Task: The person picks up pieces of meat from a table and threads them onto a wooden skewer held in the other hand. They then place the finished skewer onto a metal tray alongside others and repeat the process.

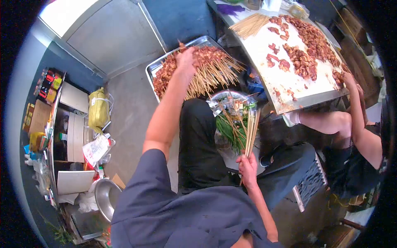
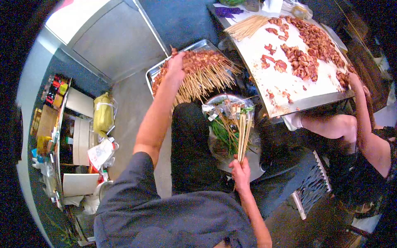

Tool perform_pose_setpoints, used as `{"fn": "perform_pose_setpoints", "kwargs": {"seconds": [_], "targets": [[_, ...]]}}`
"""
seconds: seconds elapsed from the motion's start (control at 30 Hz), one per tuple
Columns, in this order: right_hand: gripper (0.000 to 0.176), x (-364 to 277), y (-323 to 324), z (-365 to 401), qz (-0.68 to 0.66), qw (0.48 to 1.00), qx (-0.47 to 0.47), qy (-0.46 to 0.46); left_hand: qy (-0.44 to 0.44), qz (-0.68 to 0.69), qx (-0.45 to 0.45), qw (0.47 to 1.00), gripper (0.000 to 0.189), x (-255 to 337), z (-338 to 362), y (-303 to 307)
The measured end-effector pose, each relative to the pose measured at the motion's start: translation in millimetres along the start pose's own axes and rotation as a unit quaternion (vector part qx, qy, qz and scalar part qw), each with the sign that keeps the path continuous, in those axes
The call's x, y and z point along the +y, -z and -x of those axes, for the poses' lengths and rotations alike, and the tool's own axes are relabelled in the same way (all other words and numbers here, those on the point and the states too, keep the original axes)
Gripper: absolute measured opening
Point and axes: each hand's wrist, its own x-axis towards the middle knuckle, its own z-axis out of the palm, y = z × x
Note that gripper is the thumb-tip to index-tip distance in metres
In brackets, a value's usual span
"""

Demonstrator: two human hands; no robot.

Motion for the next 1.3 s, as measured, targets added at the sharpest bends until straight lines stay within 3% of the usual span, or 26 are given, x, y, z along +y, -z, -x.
{"fn": "perform_pose_setpoints", "kwargs": {"seconds": [0.07, 0.13, 0.2, 0.23, 0.3, 0.37, 0.43, 0.5, 0.53, 0.57, 0.63, 0.7, 0.83, 0.87, 0.9, 0.97, 1.03, 1.13, 1.17, 1.23, 1.3], "targets": [[0.024, 7, 3, -5, 0.011, 1.0, -0.018, -0.015, 0.039, -0.078, -0.018, 0.996, 0.008, -4, -65, 31], [0.023, 8, 5, -6, -0.009, 0.999, -0.021, -0.025, 0.06, -0.135, -0.049, 0.988, 0.017, -3, -91, 45], [0.022, 7, 6, -5, -0.029, 0.999, -0.023, -0.038, -0.033, -0.372, 0.091, 0.923, 0.037, 1, -79, 45], [0.022, 4, 5, -6, -0.04, 0.998, -0.012, -0.052, -0.032, -0.374, 0.088, 0.923, 0.037, 1, -77, 48], [0.022, 0, 4, -9, -0.055, 0.997, 0.009, -0.061, -0.11, -0.607, 0.119, 0.778, 0.05, 3, -68, 47], [0.022, 0, 2, -8, -0.051, 0.997, 0.014, -0.064, -0.167, -0.526, 0.109, 0.827, 0.037, -3, -50, 37], [0.021, 3, 3, -7, -0.035, 0.998, 0.008, -0.048, -0.211, -0.541, 0.053, 0.812, 0.033, -16, -56, 24], [0.019, 6, 3, -6, -0.003, 1.0, 0.011, -0.02, -0.265, -0.435, -0.048, 0.859, 0.026, -26, -45, 8], [0.017, 4, 3, -6, 0.001, 1.0, 0.011, -0.014, -0.241, -0.375, -0.113, 0.888, 0.019, -22, -21, -12], [0.017, 2, 3, -5, -0.002, 1.0, 0.016, -0.008, -0.244, -0.373, -0.12, 0.887, 0.019, -23, -6, -30], [0.015, -2, 2, -4, 0.009, 1.0, 0.009, 0.017, -0.234, -0.365, -0.275, 0.858, 0.015, -28, 18, -63], [0.012, -6, 1, -2, -0.006, 1.0, 0.018, 0.017, -0.176, -0.295, -0.33, 0.879, 0.013, -37, 44, -97], [0.013, -14, 1, 1, -0.022, 0.998, 0.017, 0.053, -0.252, -0.404, -0.361, 0.802, 0.016, -52, 69, -149], [0.015, -15, 3, 1, -0.017, 0.998, 0.014, 0.057, -0.327, -0.477, -0.327, 0.747, 0.022, -54, 72, -158], [0.016, -16, 5, 1, -0.011, 0.998, 0.01, 0.062, -0.329, -0.475, -0.331, 0.746, 0.022, -57, 74, -167], [0.017, -21, 6, 3, 0.015, 0.997, 0.019, 0.067, -0.284, -0.616, -0.277, 0.681, 0.027, -59, 78, -182], [0.017, -23, 7, 5, 0.044, 0.996, 0.029, 0.07, -0.295, -0.621, -0.273, 0.673, 0.024, -65, 67, -192], [0.016, -25, 4, 4, 0.028, 0.996, 0.027, 0.085, -0.408, -0.592, -0.295, 0.63, 0.016, -73, 43, -200], [0.015, -25, 3, 3, 0.006, 0.995, 0.025, 0.094, -0.409, -0.592, -0.295, 0.628, 0.016, -70, 42, -204], [0.014, -23, 5, 0, 0.016, 0.995, 0.027, 0.093, -0.326, -0.642, -0.387, 0.576, 0.013, -64, 39, -213], [0.014, -20, 7, -2, 0.026, 0.995, 0.033, 0.091, -0.331, -0.634, -0.399, 0.574, 0.014, -70, 24, -222]]}}
